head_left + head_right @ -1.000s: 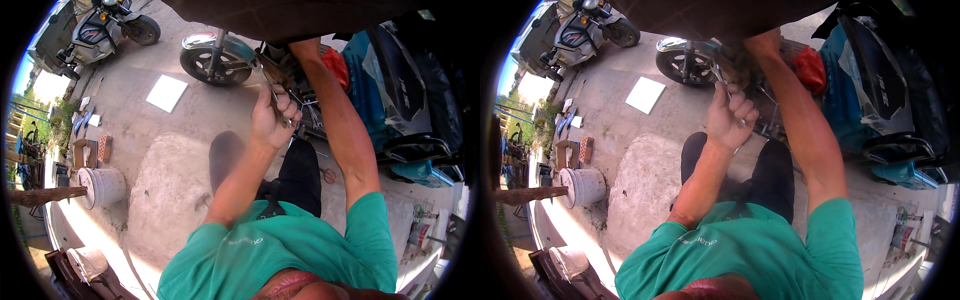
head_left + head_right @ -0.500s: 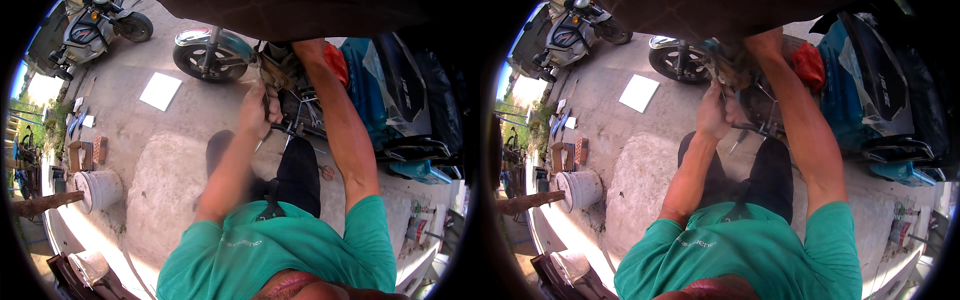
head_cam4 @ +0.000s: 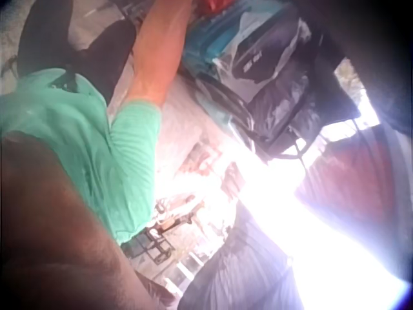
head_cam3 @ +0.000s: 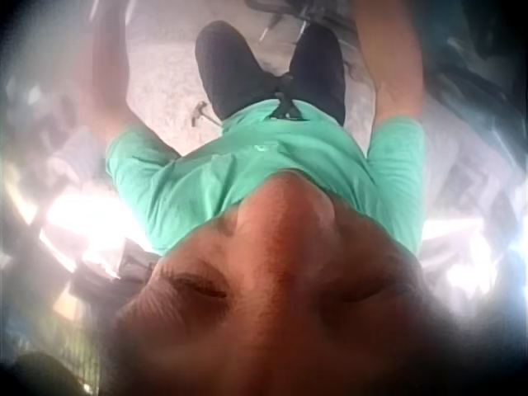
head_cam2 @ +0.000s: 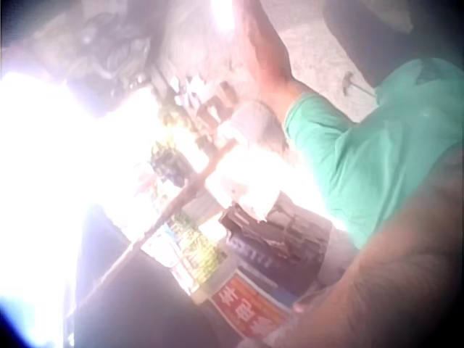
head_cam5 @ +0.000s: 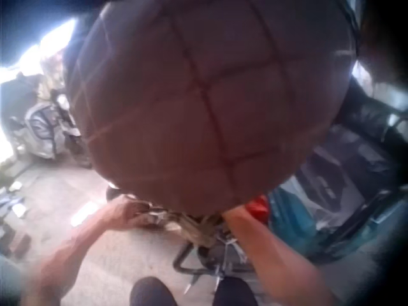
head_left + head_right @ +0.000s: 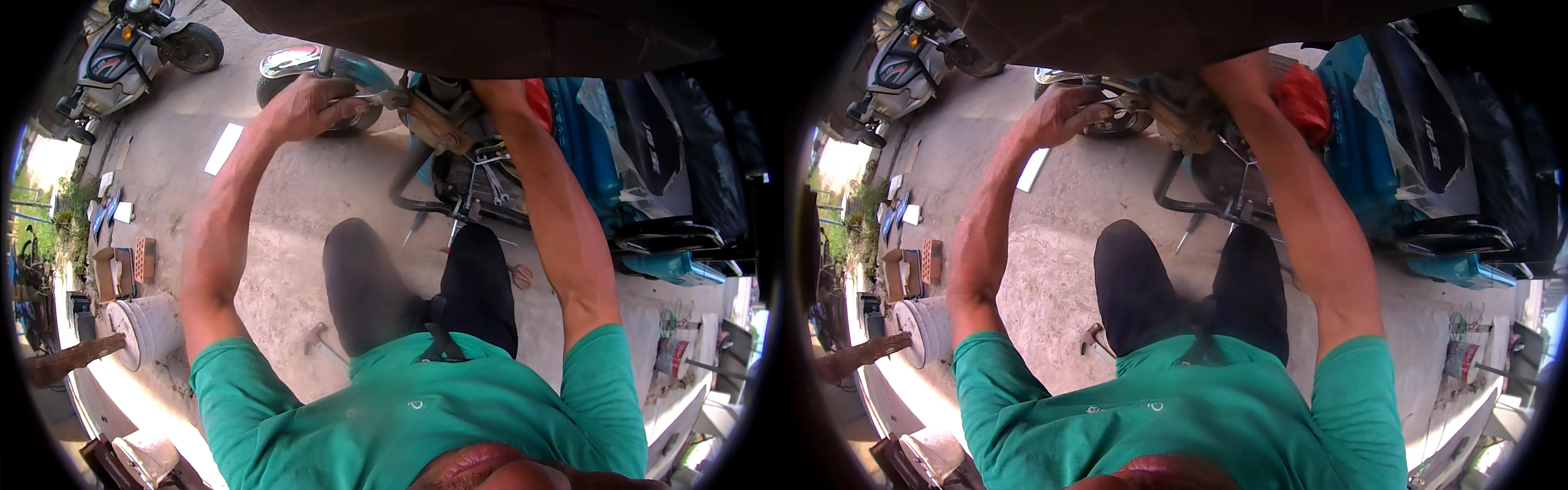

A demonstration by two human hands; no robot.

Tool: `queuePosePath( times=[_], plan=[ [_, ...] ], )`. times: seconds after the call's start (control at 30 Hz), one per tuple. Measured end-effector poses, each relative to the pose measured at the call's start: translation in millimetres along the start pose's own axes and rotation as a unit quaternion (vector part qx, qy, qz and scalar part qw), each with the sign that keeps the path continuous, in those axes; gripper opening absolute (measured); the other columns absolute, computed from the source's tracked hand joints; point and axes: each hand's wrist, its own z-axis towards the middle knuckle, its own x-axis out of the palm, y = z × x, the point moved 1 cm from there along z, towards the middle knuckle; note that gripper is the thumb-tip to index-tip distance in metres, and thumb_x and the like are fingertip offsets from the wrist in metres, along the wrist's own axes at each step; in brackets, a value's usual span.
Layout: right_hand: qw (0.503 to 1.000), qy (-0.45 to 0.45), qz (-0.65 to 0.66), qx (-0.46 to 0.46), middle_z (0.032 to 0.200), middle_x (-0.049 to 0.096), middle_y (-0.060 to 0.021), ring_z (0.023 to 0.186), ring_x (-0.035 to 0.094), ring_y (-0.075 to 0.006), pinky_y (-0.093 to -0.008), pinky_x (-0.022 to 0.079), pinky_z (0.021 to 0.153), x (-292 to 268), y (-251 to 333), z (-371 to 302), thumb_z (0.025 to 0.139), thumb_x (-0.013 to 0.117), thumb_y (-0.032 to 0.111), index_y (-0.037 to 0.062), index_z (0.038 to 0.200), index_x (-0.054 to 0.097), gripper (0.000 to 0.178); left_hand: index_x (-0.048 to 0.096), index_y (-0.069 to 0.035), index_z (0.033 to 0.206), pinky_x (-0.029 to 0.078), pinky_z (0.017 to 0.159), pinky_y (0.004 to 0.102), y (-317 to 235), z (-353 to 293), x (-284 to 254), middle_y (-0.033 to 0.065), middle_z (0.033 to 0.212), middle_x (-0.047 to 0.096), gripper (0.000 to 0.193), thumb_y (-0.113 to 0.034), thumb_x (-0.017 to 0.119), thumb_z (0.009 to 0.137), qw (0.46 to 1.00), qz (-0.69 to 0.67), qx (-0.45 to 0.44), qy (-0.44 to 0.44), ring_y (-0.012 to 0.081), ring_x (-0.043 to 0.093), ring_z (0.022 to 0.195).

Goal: The person uses wrenches and a hammer to loosen and remove a metal part from the chassis of an electric tricycle while seated.

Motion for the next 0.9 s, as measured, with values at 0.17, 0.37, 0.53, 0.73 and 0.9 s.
queuePosePath(
  times=[0.17, 0.37, 0.53, 0.73, 0.9],
  plan=[
    [1.000, 0.005, -0.002, 0.007, 0.133, 0.065, -0.0211, 0.126, 0.060, -0.0391, -0.0478, 0.046, 0.106, -2, 0, -3, 0.094, 0.064, 0.028, 0.0049, 0.132, 0.065, 0.044, 0.081, -0.013, 0.103, 0.059, 0.083, 0.0317, -48, 29, -64, 0.0058, 0.098, 0.079, 0.032, -0.043, 0.075, 0.092, 0.978, 0.209, -0.011, -0.020, 0.0212, 0.074, 0.092],
    [1.000, 0.004, 0.006, 0.009, 0.133, 0.065, -0.0216, 0.126, 0.059, -0.0395, -0.0475, 0.046, 0.107, -3, 7, 0, 0.094, 0.064, 0.029, 0.0047, 0.132, 0.065, 0.044, 0.079, -0.010, 0.102, 0.054, 0.072, 0.0419, -29, -8, -55, 0.0125, 0.081, 0.073, 0.034, -0.042, 0.068, 0.098, 0.971, 0.234, -0.024, -0.049, 0.0298, 0.069, 0.077],
    [1.000, 0.003, 0.007, 0.012, 0.133, 0.065, -0.0220, 0.126, 0.059, -0.0398, -0.0474, 0.046, 0.107, -1, 7, 4, 0.095, 0.064, 0.029, 0.0046, 0.132, 0.064, 0.044, 0.067, -0.002, 0.087, 0.036, 0.051, 0.0262, -40, -64, 11, -0.0013, 0.062, 0.051, 0.048, -0.046, 0.061, 0.104, 0.907, -0.271, -0.297, -0.127, 0.0081, 0.046, 0.056],
    [1.000, 0.009, 0.011, 0.011, 0.133, 0.064, -0.0225, 0.126, 0.059, -0.0403, -0.0471, 0.046, 0.107, -4, 6, 3, 0.095, 0.063, 0.029, 0.0044, 0.132, 0.064, 0.044, 0.059, -0.007, 0.091, 0.035, 0.047, 0.0286, -102, -66, 125, -0.0001, 0.062, 0.045, 0.044, -0.044, 0.047, 0.110, 0.660, -0.673, -0.284, -0.176, 0.0105, 0.037, 0.047],
    [1.000, 0.015, 0.012, 0.012, 0.133, 0.064, -0.0229, 0.126, 0.059, -0.0406, -0.0469, 0.046, 0.107, -8, 7, 3, 0.095, 0.063, 0.029, 0.0042, 0.132, 0.064, 0.044, 0.061, -0.013, 0.093, 0.032, 0.047, 0.0271, -154, -32, 139, -0.0034, 0.066, 0.042, 0.046, -0.051, 0.042, 0.110, 0.448, -0.843, -0.220, -0.201, 0.0098, 0.035, 0.049]
  ],
)
